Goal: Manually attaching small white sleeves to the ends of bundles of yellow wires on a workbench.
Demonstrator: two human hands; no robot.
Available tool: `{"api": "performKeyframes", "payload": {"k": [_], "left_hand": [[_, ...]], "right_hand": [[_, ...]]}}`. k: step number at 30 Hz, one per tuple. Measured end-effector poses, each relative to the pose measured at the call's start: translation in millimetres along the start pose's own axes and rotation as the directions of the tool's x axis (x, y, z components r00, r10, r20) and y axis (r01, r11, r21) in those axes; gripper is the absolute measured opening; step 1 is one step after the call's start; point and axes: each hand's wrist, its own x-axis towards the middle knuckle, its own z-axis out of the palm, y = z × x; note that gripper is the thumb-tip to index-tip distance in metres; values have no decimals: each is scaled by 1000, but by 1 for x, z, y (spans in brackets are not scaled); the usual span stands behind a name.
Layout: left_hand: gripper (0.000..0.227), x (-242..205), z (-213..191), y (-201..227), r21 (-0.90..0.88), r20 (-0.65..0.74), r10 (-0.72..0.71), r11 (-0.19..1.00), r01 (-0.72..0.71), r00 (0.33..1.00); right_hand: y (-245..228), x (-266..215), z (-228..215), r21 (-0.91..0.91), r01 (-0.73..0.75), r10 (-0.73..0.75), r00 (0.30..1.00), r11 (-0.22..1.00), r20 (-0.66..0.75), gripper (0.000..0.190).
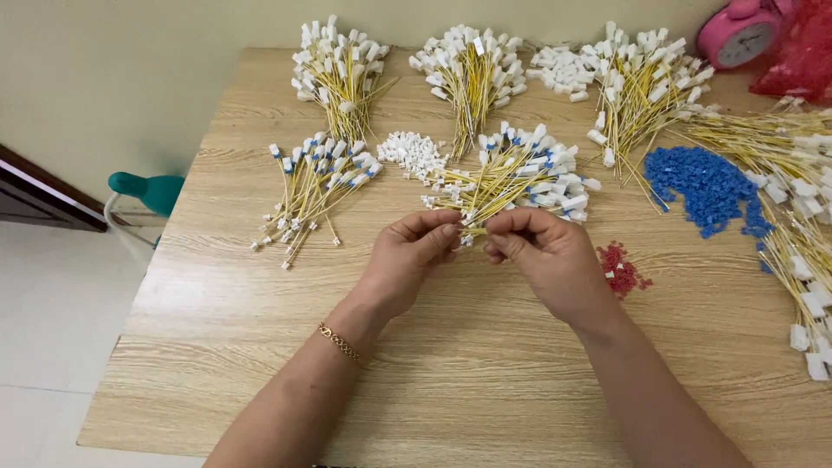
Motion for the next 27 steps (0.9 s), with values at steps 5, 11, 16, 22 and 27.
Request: {"api": "performKeyframes", "payload": {"k": [5, 11, 16, 22, 27], "left_hand": [[25, -3, 6, 1, -41, 15, -9, 999, 10, 1000], [19, -1, 1, -9, 179, 8, 86, 980, -86, 996], [16, -5, 2, -2, 85, 33, 65, 994, -67, 997], [15, -12, 9, 2, -93, 84, 25, 995, -17, 996], [20, -15, 14, -3, -91, 98, 70, 994, -61, 993]], "right_hand": [[2, -1, 2, 57, 24, -20, 998, 998, -56, 14], [5, -5, 1, -61, 53, -57, 996, 997, -68, 13], [-15, -13, 14, -250, 123, -156, 981, 960, -115, 12], [-28, -16, 26, -479, 374, -433, 901, 794, -16, 9], [-27, -17, 29, -541, 376, -440, 898, 752, 13, 9]]}}
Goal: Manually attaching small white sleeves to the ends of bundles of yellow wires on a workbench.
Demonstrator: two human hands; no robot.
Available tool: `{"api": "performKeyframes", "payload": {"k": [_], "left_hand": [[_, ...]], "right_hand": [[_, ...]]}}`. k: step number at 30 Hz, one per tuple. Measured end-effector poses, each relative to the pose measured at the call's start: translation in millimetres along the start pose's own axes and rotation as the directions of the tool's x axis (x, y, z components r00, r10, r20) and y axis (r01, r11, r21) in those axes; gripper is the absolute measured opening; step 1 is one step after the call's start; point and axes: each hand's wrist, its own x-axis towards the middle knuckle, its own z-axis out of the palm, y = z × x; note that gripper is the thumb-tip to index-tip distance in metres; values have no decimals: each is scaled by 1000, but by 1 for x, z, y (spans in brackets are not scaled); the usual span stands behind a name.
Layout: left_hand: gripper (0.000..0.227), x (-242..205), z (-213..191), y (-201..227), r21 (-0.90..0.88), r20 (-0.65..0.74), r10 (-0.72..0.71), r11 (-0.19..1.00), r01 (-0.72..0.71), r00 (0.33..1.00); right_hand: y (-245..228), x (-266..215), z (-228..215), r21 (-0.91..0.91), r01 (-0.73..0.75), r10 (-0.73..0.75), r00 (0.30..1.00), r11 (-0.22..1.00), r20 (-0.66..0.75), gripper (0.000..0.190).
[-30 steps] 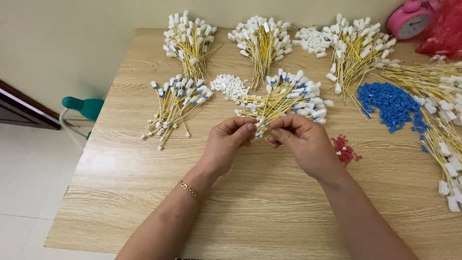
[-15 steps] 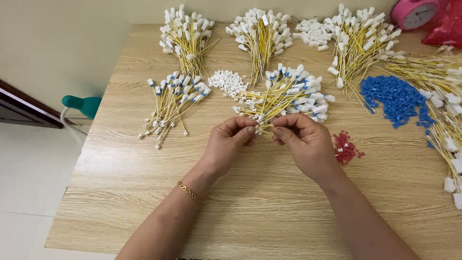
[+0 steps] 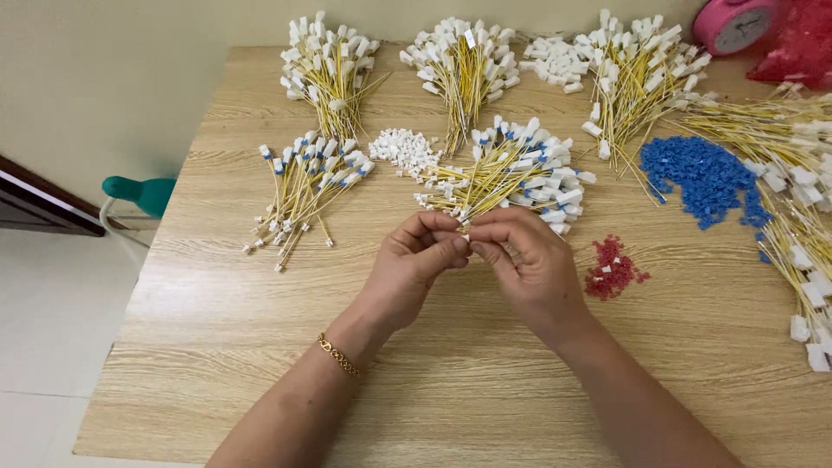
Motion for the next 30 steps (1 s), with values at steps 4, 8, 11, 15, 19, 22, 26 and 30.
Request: {"api": "performKeyframes", "payload": {"k": [4, 8, 11, 15, 19, 22, 26, 30], "left_hand": [[24, -1, 0, 3, 55, 31, 32, 998, -34, 999], [27, -2, -2, 5, 127, 62, 39, 991, -46, 997], [28, -3, -2, 6, 125, 83, 40, 991, -50, 996], [29, -3, -2, 6, 84, 112, 51, 995, -60, 992], [29, -4, -1, 9, 107, 110, 52, 992, -63, 993], [28, -4, -1, 9, 128, 110, 30, 991, -44, 994], [28, -2, -2, 6, 11, 118, -3, 1000, 2, 993], [30, 0, -4, 6, -163, 150, -30, 985, 55, 988]], "right_hand": [[4, -1, 0, 28, -46, 46, 999, 999, 28, 10], [7, -3, -1, 78, -112, 111, 994, 991, 26, 11], [7, -3, -3, 82, -75, 74, 997, 994, 19, 10], [7, -2, -2, 88, 29, -28, 1000, 996, -11, 11], [11, -2, -1, 96, 19, -20, 1000, 995, 2, 11], [11, -3, -2, 102, 15, -18, 1000, 995, 24, 11], [7, -2, -2, 128, -30, 25, 999, 991, 41, 10], [10, -1, -4, 154, -112, 98, 991, 982, 96, 9]]}}
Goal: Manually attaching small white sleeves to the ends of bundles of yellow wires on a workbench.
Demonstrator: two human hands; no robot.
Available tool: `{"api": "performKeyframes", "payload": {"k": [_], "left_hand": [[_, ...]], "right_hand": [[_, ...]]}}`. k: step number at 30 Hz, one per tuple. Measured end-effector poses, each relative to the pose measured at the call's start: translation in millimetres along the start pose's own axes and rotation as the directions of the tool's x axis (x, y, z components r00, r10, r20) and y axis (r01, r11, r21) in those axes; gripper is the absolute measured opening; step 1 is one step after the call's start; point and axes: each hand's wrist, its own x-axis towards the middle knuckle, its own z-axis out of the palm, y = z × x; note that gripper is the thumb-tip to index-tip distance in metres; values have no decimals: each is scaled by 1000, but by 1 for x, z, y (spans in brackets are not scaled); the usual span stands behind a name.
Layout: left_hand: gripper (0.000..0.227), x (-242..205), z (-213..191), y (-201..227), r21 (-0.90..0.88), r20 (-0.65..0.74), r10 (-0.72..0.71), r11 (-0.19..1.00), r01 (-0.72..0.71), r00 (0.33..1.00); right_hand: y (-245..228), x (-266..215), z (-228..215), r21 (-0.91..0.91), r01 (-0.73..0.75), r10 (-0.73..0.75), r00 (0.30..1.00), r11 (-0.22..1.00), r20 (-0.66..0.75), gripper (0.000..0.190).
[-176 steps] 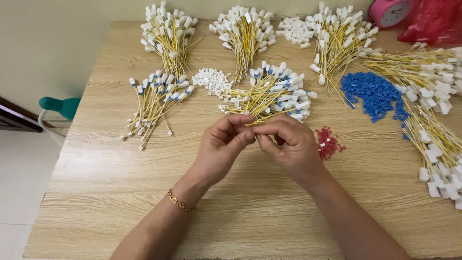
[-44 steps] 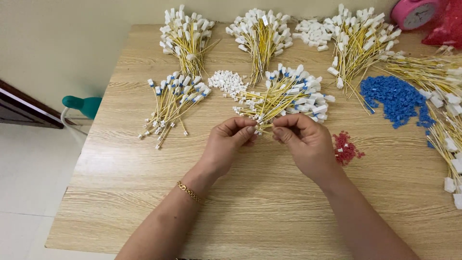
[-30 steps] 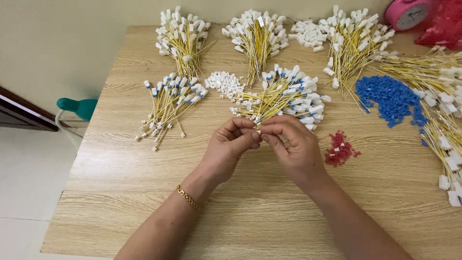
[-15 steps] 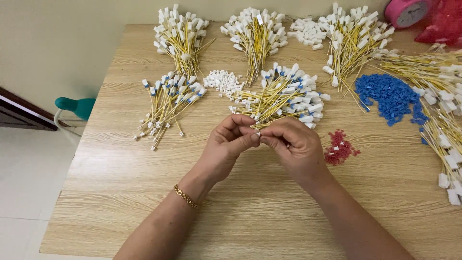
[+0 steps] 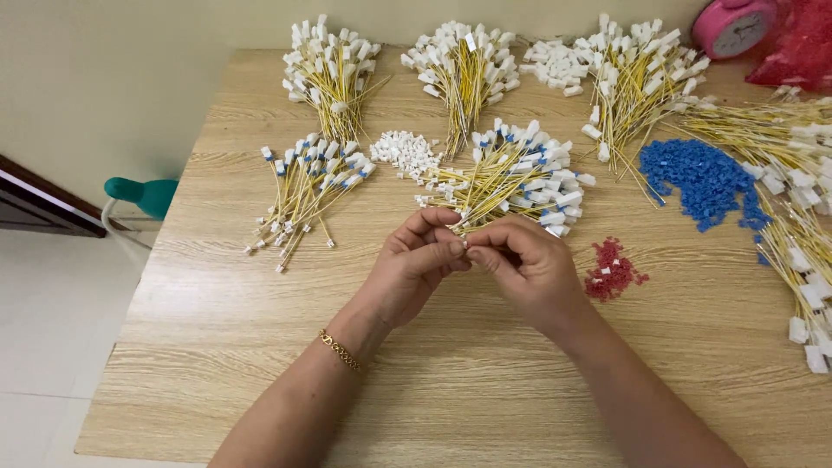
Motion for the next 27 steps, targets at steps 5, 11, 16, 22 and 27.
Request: {"api": "performKeyframes", "payload": {"k": [5, 11, 16, 22, 27], "left_hand": [[31, 0, -1, 0, -12, -5, -13, 1000, 13, 1000], [31, 1, -3, -1, 33, -20, -19, 999, 20, 1000], [31, 2, -7, -6, 46, -5, -4, 999, 4, 1000], [30, 2, -2, -4, -8, -25, -12, 1000, 12, 1000], [29, 0, 3, -1, -39, -33, -1, 999, 0, 999]], "right_hand": [[8, -1, -3, 63, -33, 29, 998, 998, 54, 10], [12, -1, -1, 158, -120, 109, 991, 980, 75, 11], [8, 0, -3, 121, -65, 58, 997, 990, 56, 13], [-4, 1, -3, -8, -17, 18, 1000, 1000, 22, 12], [-8, 1, -2, -108, 51, -53, 998, 993, -21, 12]]}}
